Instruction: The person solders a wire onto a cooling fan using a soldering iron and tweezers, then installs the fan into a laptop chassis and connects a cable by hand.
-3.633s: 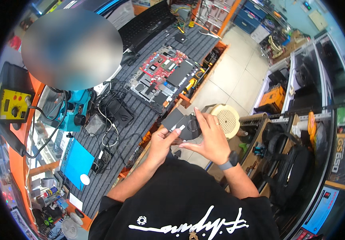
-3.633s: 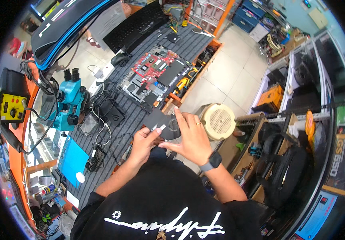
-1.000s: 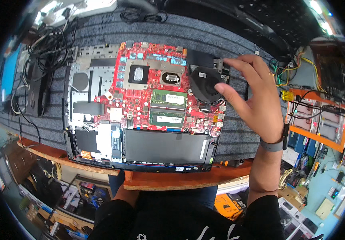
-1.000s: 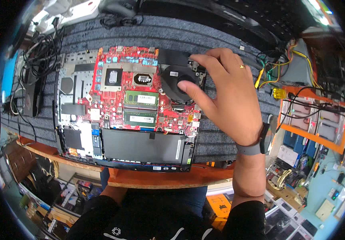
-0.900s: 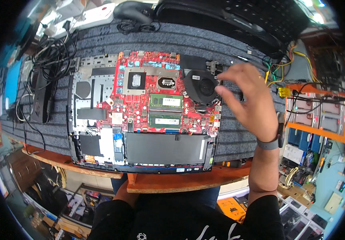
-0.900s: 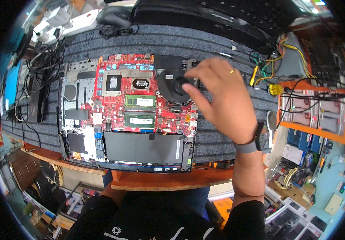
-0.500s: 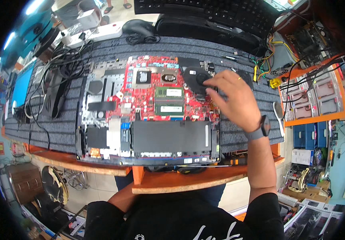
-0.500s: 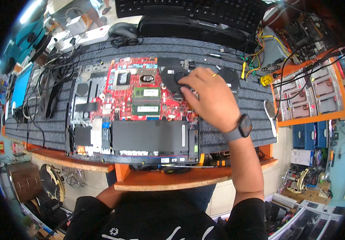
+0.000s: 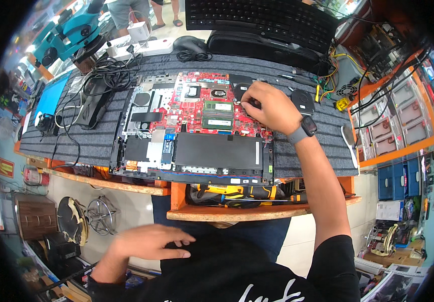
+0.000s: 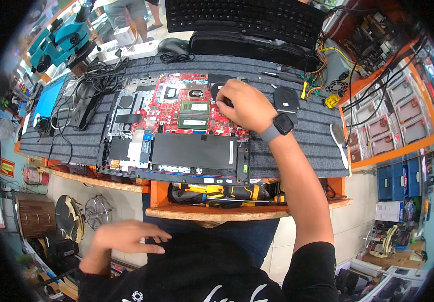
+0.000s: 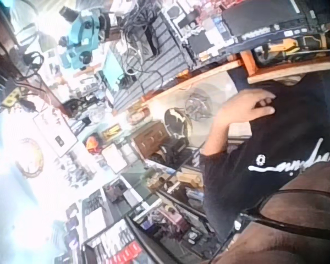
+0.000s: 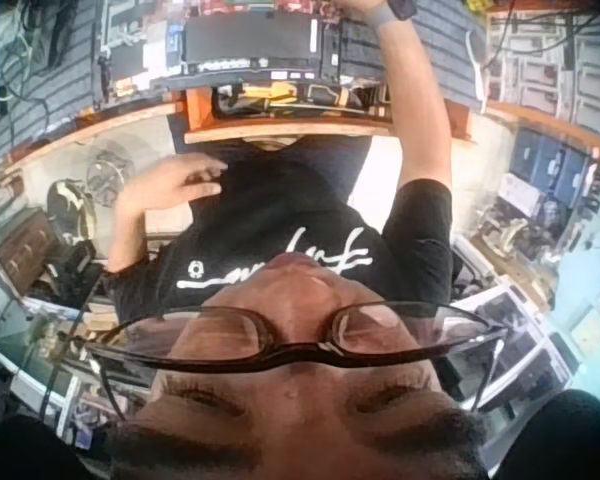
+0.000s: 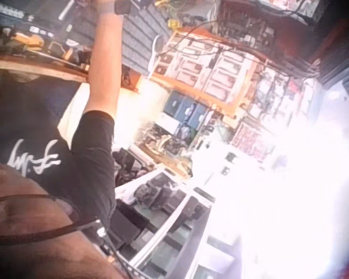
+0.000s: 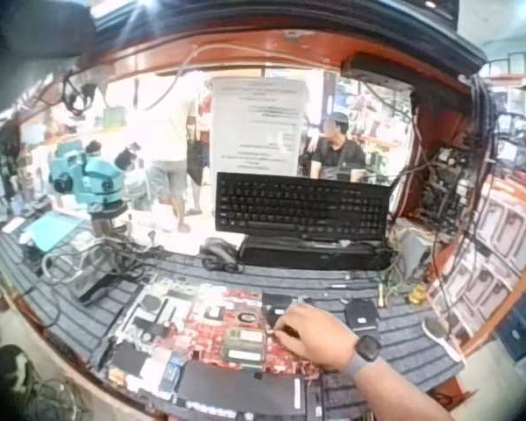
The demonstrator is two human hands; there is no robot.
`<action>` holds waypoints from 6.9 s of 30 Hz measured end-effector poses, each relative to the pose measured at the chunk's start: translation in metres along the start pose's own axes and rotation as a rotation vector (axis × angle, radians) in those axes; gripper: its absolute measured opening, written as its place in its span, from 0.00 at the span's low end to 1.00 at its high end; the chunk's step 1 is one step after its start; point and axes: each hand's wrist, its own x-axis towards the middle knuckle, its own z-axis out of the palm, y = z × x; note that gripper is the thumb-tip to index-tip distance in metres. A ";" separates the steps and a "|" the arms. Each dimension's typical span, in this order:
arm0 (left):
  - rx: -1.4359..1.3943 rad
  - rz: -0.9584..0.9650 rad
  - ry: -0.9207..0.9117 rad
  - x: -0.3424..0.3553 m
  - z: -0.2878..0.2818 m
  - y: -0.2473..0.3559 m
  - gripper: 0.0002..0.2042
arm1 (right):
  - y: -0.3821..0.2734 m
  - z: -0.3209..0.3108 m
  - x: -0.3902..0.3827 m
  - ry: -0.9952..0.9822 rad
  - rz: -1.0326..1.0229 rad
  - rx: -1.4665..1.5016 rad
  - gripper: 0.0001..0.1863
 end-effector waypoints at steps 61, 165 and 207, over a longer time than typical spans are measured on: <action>0.469 0.267 1.054 0.194 -0.160 0.052 0.13 | 0.025 -0.044 0.016 0.125 0.049 0.055 0.26; 0.834 0.419 0.417 0.240 -0.233 0.048 0.26 | 0.040 -0.021 -0.047 0.017 -0.087 -0.230 0.04; 0.947 0.494 0.486 0.232 -0.229 0.056 0.23 | 0.038 -0.019 -0.052 0.157 -0.001 -0.265 0.08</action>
